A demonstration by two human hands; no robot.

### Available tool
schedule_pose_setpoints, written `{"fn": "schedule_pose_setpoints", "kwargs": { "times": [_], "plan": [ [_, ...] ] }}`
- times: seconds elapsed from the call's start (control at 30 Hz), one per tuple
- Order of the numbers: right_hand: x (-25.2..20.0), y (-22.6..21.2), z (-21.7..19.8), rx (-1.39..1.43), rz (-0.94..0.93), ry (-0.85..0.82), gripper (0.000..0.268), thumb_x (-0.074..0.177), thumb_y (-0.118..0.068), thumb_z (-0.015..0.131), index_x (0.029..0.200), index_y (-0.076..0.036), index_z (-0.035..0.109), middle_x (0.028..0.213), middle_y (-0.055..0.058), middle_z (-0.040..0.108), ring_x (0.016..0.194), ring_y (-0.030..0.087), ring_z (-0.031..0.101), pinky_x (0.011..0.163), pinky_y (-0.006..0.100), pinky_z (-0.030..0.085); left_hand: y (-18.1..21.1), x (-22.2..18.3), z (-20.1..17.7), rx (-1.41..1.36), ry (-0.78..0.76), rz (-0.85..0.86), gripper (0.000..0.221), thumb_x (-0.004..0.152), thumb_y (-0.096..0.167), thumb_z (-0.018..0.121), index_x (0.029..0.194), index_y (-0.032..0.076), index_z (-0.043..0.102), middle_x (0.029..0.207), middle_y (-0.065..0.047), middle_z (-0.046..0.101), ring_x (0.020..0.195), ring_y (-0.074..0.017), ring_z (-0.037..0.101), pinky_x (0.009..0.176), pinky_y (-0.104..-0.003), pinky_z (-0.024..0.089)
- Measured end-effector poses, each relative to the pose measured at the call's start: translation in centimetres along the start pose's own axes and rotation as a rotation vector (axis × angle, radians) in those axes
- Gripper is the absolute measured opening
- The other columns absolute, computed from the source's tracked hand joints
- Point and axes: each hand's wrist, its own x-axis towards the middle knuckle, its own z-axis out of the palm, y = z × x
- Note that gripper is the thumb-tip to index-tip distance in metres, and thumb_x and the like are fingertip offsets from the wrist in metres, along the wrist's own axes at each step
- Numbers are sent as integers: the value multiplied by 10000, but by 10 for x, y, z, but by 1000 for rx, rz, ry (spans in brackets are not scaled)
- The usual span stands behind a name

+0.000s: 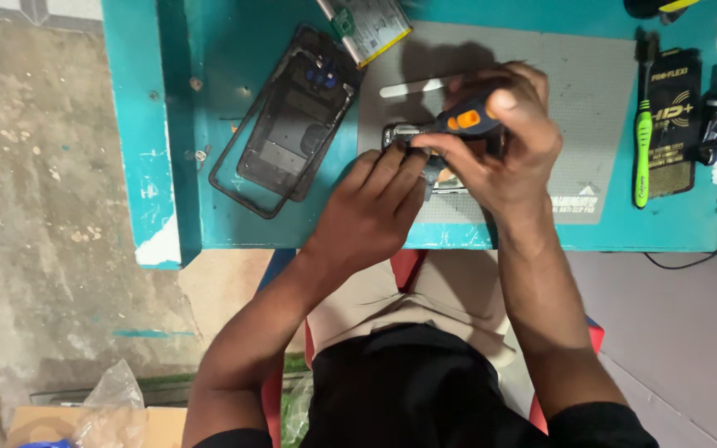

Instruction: The person uses a screwdriver and tweezers to remove and install components within the chassis of a mobile phone while it sits on an anti-slip mat.

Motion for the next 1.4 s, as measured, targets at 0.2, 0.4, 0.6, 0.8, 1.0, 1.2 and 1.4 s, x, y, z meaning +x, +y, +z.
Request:
{"fn": "schedule_pose_setpoints", "kwargs": {
  "times": [0.2, 0.4, 0.6, 0.8, 1.0, 1.2, 1.4],
  "plan": [
    [14, -10, 1, -76, -76, 26, 941, 790, -160, 1000, 1503, -234, 390, 1098, 107, 698, 1046, 320, 676, 969, 465, 513, 4, 13, -8, -29, -46, -49, 266, 792, 93, 642, 1013, -54, 675, 1217, -222, 644, 1162, -379, 616, 1004, -487, 509],
    [24, -19, -13, 53, -77, -29, 812, 846, -53, 869, 1477, -208, 382, 1118, 153, 686, 1176, 368, 686, 957, 461, 514, 7, 11, -8, -1, 45, -15, 217, 805, 61, 656, 992, -41, 701, 1174, -198, 668, 1154, -364, 630, 1010, -483, 509],
    [20, -17, -15, 129, -47, -31, 756, 883, 10, 832, 1462, -233, 410, 1148, 105, 735, 1202, 310, 717, 1031, 442, 532, 8, 14, -4, 22, 68, -13, 205, 806, 19, 656, 996, -39, 708, 1192, -198, 680, 1151, -359, 639, 984, -472, 511],
    [19, -15, -9, 35, -112, 14, 843, 816, -118, 939, 1437, -240, 381, 1017, 78, 706, 1140, 272, 683, 971, 438, 499, 9, 13, -4, 2, 57, -11, 259, 776, 5, 656, 1019, -67, 709, 1189, -226, 675, 1129, -370, 633, 964, -472, 511],
    [15, -14, -16, 73, -46, -86, 747, 861, 7, 833, 1429, -256, 425, 1117, 57, 778, 1295, 308, 684, 1132, 513, 468, 9, 15, -6, 3, 34, -4, 270, 752, -1, 654, 1010, -60, 710, 1173, -219, 677, 1093, -365, 633, 951, -479, 514],
    [11, -8, -9, -73, -81, -2, 762, 814, -229, 941, 1374, -259, 425, 1036, 23, 733, 1195, 207, 667, 1151, 519, 336, 9, 14, -4, 3, 36, -11, 285, 755, -8, 650, 1027, -70, 712, 1146, -212, 675, 1097, -361, 637, 950, -473, 517],
    [12, -6, -15, 0, -60, -91, 708, 826, -169, 887, 1375, -244, 446, 1117, 36, 776, 1317, 291, 656, 1221, 536, 287, 9, 14, -6, 13, 30, -7, 291, 746, -16, 653, 1025, -63, 717, 1144, -217, 677, 1086, -358, 632, 955, -476, 518]
  ]
}}
